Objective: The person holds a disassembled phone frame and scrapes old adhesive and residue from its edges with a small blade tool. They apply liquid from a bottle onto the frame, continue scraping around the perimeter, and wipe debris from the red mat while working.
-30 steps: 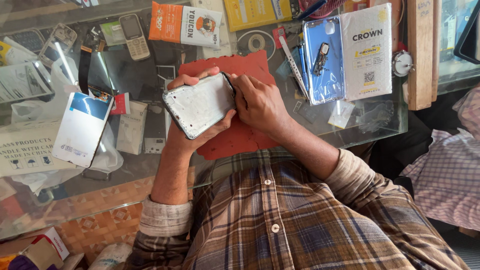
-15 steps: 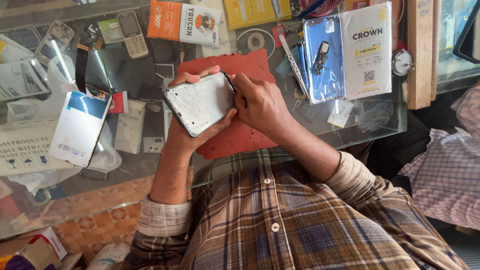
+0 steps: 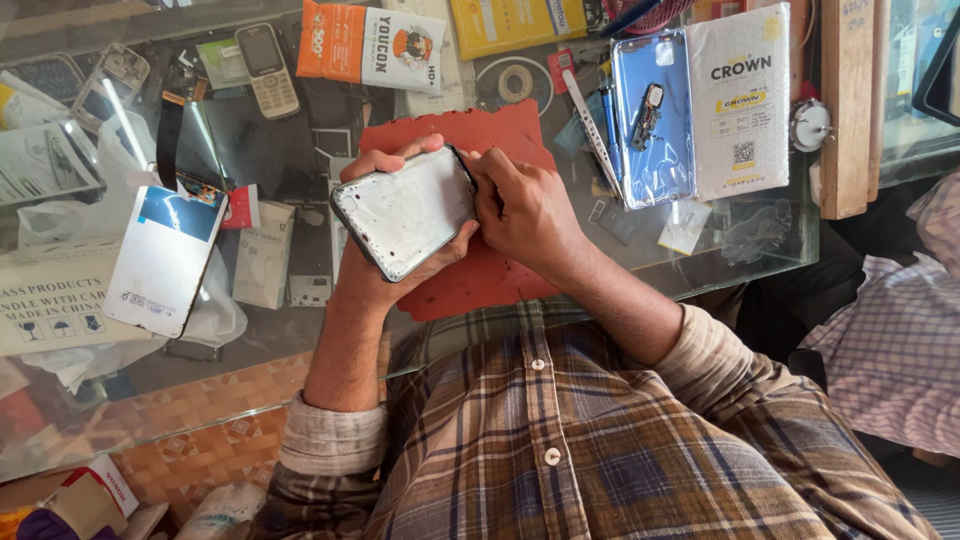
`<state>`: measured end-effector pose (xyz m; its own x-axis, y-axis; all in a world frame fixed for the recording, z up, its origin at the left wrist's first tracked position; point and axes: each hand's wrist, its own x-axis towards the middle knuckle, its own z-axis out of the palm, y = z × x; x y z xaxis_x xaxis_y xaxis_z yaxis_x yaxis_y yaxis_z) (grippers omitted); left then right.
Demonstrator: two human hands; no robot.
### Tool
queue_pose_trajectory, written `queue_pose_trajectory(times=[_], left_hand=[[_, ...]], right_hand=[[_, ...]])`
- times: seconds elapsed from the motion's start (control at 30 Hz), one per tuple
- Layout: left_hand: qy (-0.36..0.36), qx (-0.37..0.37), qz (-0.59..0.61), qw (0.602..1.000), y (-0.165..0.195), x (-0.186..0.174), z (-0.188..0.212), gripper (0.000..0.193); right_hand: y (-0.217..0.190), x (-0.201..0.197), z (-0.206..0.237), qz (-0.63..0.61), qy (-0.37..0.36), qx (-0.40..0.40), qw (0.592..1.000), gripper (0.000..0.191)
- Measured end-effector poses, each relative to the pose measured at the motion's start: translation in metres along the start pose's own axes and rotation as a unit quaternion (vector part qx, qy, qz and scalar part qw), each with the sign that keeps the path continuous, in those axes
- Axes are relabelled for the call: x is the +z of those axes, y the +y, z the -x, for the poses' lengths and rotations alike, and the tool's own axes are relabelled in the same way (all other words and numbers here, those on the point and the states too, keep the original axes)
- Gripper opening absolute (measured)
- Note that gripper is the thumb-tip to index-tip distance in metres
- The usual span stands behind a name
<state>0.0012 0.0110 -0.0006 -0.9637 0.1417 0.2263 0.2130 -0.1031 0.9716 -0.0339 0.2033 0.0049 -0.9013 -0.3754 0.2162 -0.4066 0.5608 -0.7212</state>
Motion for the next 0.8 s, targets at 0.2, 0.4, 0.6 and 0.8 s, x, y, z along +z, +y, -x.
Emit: queue_pose_trajectory(times=[0.2,0.4,0.6,0.8], left_hand=[[-0.007,-0.007,-0.010,1.000,0.0032,-0.0011,0.0033,0.080],[-0.006,-0.007,0.000,1.000,0.0013,0.0012,0.0052,0.080],[-0.010,0.007,-0.020,1.000,-0.0022,-0.0016,0.0050,0.081],[-0.003,-0.007,0.010,1.000,-0.0060,-0.0025,0.0042,0.081]], right_hand=[[-0.0008,0.0004,0.0038,0.007,-0.001,-0.029,1.000,0.027],[0.0015,0.0008,0.0059,0.010,-0.017,-0.026,0.999,0.031],[-0.0002,0.0019,0.0051,0.018,-0.006,-0.029,0.999,0.032],[-0.0043,-0.0029,-0.0022,0.015,-0.028,-0.010,0.999,0.025]])
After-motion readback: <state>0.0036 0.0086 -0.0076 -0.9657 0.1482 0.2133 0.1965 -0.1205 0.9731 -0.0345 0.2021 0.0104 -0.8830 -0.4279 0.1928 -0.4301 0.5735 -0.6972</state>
